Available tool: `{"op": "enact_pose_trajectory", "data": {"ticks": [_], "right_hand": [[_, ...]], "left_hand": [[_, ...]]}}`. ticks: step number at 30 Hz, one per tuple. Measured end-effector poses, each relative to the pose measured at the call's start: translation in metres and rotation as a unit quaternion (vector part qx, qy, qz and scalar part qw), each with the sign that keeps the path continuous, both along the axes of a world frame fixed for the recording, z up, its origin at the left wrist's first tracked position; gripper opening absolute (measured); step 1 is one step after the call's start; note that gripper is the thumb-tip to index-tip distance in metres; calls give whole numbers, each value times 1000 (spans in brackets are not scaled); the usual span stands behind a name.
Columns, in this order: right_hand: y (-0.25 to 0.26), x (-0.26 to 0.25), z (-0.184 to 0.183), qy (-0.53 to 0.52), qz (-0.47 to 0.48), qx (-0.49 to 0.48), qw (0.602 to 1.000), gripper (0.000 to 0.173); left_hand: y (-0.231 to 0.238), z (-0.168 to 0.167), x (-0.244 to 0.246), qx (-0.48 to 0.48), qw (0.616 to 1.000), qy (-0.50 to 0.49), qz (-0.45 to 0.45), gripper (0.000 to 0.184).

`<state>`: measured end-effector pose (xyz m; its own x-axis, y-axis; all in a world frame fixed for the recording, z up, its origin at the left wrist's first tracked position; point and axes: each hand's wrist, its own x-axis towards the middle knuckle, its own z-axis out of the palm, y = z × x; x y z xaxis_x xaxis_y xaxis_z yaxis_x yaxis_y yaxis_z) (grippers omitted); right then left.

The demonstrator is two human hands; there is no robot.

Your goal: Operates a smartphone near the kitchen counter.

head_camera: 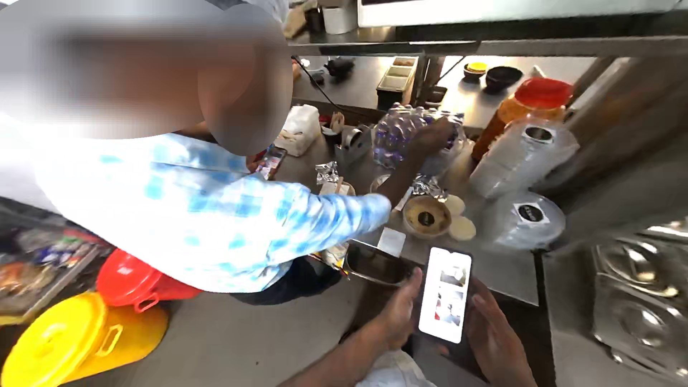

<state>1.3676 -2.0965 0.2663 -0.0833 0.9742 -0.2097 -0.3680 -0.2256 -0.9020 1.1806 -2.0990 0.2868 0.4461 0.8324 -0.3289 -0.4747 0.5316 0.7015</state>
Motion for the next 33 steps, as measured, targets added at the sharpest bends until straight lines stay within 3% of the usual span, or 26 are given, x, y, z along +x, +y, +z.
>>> {"op": "enact_pose_trajectory", "data": {"ticks": [3,6,12,15,19,25,29,33], "right_hand": [[5,22,-7,-1,28,-36,999,68],[13,42,-14,-76,40,-79,993,57],[37,67,-19,-247,-128,-35,960,33],[37,68,-13,-265,-128,-13,956,19],[42,40,3,-192,-93,-13,977,28],[33,1,8,-166,-138,2,976,27],[20,-1,6,-161,-52,-1,986,49],[22,12,9,-137,79,27,987,87]], "left_hand": [[-4,-5,18,-22,999,-21,17,69],[-8,-14,27,-37,998,-41,20,73],[3,-24,18,-64,996,-60,6,76],[14,-26,10,-59,996,-60,-4,77],[36,-28,-1,-43,997,-64,-32,75],[56,-27,-14,-34,997,-40,-57,72],[61,-21,-15,-21,997,-45,-58,75],[60,-17,-7,-26,998,-49,-27,75]]}}
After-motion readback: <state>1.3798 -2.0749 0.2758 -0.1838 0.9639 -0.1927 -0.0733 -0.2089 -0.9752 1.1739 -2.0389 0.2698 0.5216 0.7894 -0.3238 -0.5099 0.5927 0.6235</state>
